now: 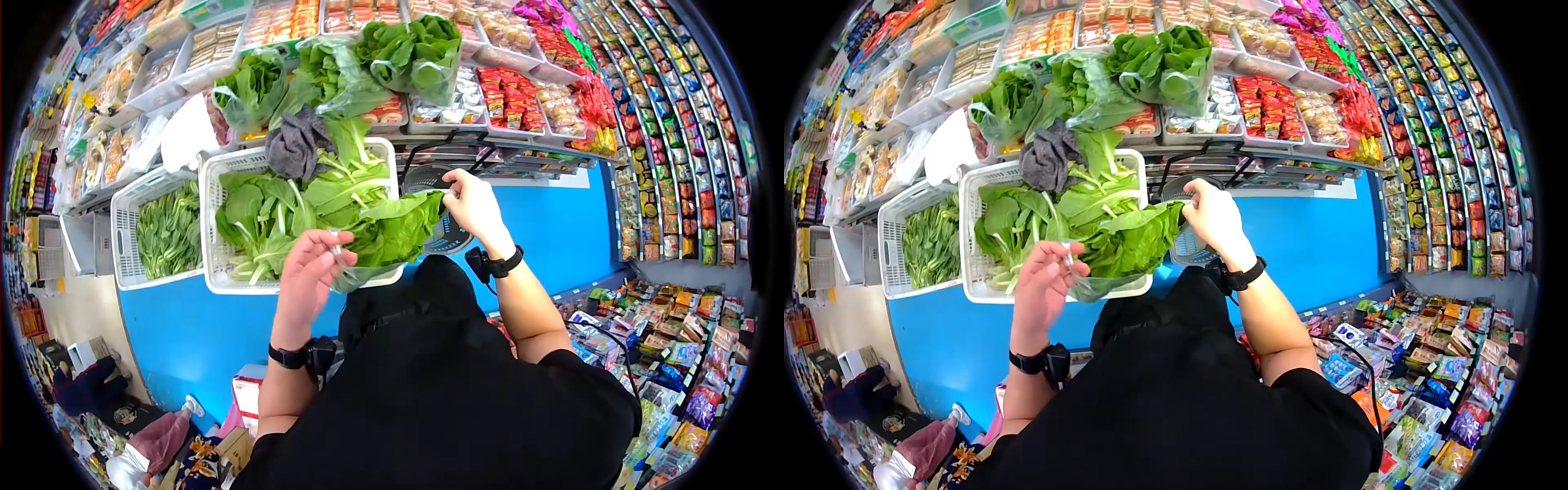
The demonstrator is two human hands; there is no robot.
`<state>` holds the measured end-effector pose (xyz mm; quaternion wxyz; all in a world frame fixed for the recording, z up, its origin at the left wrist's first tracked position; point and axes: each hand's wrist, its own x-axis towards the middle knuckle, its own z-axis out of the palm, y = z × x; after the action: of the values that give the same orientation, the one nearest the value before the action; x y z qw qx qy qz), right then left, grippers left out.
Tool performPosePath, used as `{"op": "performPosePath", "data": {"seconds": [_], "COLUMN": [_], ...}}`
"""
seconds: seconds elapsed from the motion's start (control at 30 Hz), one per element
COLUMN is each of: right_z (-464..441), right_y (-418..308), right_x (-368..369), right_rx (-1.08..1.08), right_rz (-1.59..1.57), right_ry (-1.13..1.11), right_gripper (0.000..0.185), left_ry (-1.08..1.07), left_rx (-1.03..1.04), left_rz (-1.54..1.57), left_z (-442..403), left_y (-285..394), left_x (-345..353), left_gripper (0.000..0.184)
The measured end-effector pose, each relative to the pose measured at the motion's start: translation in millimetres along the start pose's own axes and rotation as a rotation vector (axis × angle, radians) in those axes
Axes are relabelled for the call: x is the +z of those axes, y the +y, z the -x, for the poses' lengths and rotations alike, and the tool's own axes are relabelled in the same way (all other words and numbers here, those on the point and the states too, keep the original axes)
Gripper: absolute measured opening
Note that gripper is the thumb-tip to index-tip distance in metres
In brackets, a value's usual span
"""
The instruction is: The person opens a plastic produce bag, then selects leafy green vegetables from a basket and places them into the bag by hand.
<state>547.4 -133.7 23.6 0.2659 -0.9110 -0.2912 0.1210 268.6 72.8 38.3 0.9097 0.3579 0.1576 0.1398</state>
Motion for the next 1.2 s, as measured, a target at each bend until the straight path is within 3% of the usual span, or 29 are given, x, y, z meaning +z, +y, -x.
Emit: {"op": "performPosePath", "data": {"seconds": [0.13, 0.2, 0.27, 0.33, 0.43, 0.53, 0.67, 0.93, 1.0, 1.07, 1.13, 1.2], "right_z": [-29, -69, -90, -119, -178, -249, -322, -482, -535, -565, -593, -656], "right_y": [47, 103, 99, 119, 168, 214, 247, 288, 283, 274, 256, 270], "right_x": [-31, -72, -129, -163, -208, -249, -301, -280, -257, -223, -182, -96], "right_rx": [-0.027, 0.01, 0.15, 0.099, 0.028, -0.019, -0.038, -0.326, -0.318, -0.315, -0.455, -0.555], "right_rz": [-0.206, -0.74, -0.944, -1.054, -1.012, -1.049, -0.915, -0.629, -0.477, -0.314, -0.097, -0.03], "right_ry": [0.108, -0.104, -0.236, -0.248, -0.338, -0.419, -0.314, -0.186, -0.152, -0.13, -0.049, 0.053], "right_gripper": [0.02, 0.017, 0.024, 0.026, 0.025, 0.021, 0.024, 0.025, 0.026, 0.028, 0.031, 0.028], "left_ry": [-0.1, -0.117, -0.101, -0.064, 0.044, 0.107, 0.186, 0.286, 0.311, 0.367, 0.417, 0.544], "left_rx": [-0.021, -0.031, -0.052, -0.077, -0.099, 0.003, 0.084, 0.188, 0.087, 0.106, 0.139, 0.169], "left_rz": [-0.081, -0.146, -0.145, -0.159, -0.15, 0.085, 0.04, 0.166, 0.145, 0.094, 0.033, 0.009], "left_z": [-26, -56, -78, -107, -167, -228, -313, -432, -453, -475, -492, -496], "left_y": [-14, -24, -34, -51, -101, -146, -172, -209, -215, -222, -220, -228], "left_x": [36, 69, 97, 122, 155, 213, 278, 297, 285, 279, 264, 246], "left_gripper": [0.024, 0.024, 0.025, 0.025, 0.02, 0.022, 0.017, 0.006, 0.007, 0.009, 0.012, 0.012]}}
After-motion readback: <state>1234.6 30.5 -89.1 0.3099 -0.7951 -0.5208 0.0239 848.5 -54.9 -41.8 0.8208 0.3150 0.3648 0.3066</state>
